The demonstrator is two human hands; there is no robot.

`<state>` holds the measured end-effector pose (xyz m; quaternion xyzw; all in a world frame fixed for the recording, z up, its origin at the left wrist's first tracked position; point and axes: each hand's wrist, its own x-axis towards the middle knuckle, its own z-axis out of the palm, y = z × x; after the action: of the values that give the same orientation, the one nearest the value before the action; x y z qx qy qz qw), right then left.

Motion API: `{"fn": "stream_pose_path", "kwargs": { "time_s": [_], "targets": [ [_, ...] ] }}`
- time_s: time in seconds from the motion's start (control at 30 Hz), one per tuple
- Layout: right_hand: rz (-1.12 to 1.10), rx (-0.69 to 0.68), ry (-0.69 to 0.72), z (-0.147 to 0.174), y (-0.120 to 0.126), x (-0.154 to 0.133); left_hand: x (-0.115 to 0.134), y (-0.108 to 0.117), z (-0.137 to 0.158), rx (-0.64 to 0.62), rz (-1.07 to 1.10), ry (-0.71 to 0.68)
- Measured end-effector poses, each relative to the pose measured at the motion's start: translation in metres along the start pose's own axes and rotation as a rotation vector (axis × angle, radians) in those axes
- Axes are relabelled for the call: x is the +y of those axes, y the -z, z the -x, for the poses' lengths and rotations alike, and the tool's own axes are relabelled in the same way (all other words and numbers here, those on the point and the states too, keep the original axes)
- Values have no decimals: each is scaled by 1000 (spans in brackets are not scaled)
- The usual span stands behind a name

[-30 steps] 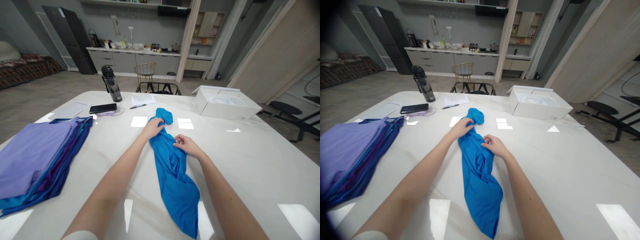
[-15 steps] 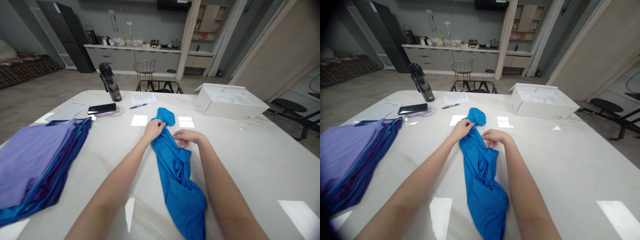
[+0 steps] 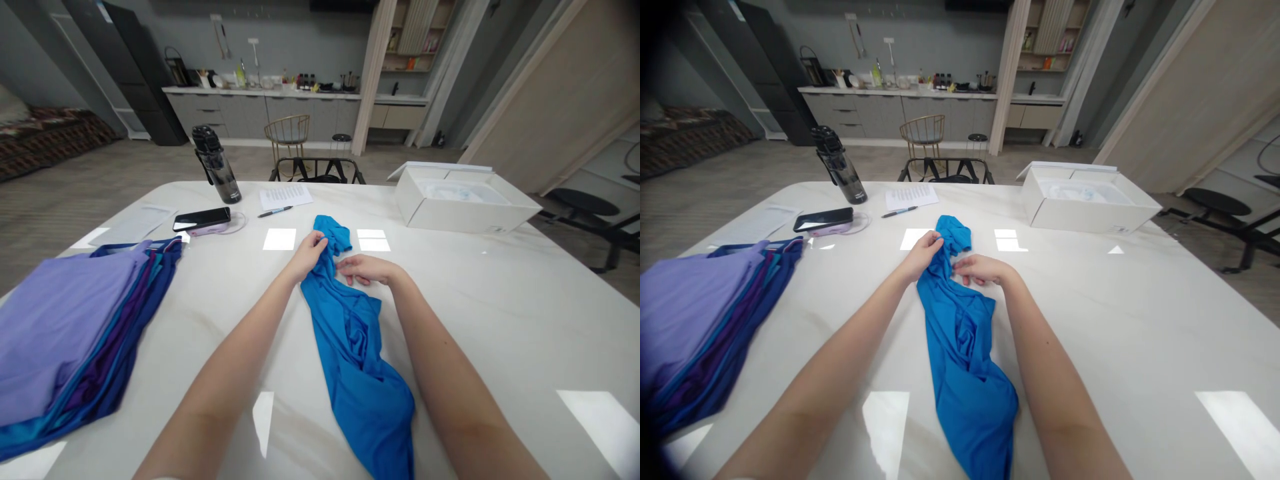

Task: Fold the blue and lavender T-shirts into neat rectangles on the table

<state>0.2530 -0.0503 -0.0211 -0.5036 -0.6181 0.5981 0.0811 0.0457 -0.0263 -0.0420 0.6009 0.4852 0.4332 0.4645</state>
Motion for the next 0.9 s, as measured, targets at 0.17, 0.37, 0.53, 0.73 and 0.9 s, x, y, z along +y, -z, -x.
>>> {"fn": "stream_pose_path", "kwargs": {
  "time_s": [0.17,0.37,0.53,0.73,0.9],
  "targets": [
    [-158,422,143,-18,-7,7,16,6,-1,-24,645,183],
    [71,598,239,-40,-19,9,12,24,-11,41,774,227],
    [-197,552,336,-48,-31,5,16,39,-5,12,228,148],
    [-395,475,381,-47,-33,3,7,25,3,-233,-443,-186],
    [-292,538,226,-36,-15,5,1,20,-1,-66,-218,-107]
  ]
}}
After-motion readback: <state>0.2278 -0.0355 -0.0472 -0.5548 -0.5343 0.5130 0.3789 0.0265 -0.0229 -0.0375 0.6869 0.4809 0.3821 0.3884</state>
